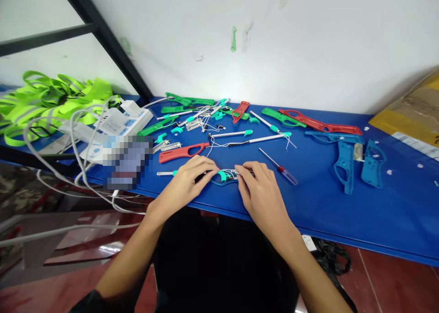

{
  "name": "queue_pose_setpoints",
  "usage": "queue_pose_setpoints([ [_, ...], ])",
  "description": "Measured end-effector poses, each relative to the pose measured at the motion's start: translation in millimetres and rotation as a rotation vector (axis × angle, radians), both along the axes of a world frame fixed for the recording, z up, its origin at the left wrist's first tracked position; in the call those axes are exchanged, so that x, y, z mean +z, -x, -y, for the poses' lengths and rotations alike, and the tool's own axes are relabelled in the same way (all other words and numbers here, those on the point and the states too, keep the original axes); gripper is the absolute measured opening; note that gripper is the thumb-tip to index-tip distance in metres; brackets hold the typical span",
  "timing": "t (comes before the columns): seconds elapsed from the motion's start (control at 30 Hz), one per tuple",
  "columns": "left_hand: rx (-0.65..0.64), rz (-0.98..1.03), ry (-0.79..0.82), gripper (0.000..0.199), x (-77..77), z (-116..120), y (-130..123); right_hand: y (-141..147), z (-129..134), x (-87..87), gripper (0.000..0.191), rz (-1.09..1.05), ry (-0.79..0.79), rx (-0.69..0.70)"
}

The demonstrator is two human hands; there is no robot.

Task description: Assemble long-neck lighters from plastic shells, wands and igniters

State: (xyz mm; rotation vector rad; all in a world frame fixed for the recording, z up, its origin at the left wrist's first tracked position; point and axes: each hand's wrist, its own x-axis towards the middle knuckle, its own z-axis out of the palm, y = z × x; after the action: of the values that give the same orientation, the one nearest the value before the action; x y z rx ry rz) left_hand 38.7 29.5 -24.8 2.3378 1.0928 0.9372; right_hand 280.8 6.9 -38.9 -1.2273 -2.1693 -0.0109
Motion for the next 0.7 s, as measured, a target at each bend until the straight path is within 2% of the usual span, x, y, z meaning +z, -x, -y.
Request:
queue_pose_setpoints([
  [0.2, 0.019, -0.063, -0.075, 0.014, -0.7, 5, -1, -7, -1, 1.9, 0.032, -0.031, 0.033, 0.047],
  [0.43, 0.007, -0.209, -0.116, 0.028, 1.5, 6, -1, -15, -2, 5.6, 0.042, -0.086, 0.097, 0.105],
  [0.7, -0.002, -0.331, -0.102, 0.029, 5.2, 7, -2, -18, -2, 9.6, 0.041, 0.001, 0.083, 0.129],
])
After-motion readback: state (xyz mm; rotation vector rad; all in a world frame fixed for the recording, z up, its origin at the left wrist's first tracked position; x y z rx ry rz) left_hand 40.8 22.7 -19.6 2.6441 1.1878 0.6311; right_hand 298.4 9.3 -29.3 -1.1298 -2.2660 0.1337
